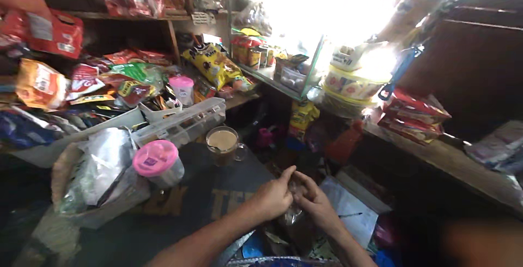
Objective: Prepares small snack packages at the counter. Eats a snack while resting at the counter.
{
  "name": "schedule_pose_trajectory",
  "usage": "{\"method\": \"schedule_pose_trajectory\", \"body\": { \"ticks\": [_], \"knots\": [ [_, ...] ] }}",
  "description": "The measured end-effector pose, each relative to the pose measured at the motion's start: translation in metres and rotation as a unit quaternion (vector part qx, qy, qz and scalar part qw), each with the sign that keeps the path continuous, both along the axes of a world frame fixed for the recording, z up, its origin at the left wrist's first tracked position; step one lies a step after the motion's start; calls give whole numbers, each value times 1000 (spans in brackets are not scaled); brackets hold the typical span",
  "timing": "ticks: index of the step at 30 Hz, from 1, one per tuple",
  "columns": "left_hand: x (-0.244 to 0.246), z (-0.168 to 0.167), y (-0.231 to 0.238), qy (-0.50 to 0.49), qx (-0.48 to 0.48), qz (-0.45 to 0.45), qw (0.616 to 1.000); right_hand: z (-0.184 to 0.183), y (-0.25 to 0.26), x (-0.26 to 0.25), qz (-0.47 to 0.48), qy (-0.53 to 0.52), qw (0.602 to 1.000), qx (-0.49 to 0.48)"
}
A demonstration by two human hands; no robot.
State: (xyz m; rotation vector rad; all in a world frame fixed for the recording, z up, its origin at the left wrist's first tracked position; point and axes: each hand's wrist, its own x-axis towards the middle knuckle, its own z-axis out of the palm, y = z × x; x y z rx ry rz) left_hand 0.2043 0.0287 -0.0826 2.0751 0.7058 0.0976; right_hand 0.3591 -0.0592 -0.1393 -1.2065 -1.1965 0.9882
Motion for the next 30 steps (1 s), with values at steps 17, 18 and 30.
{"method": "schedule_pose_trajectory", "body": {
  "ticks": [17, 18, 30],
  "knots": [
    [-39, 18, 11, -279, 4, -107, 954, 59, -15, 9, 240, 66, 960, 127],
    [-46, 12, 10, -292, -17, -127, 948, 67, -11, 6, 278, 68, 949, 133],
    [-162, -20, -3, -259, -256, -49, 930, 161, 69, -127, 390, -310, 784, 370]
  ]
}}
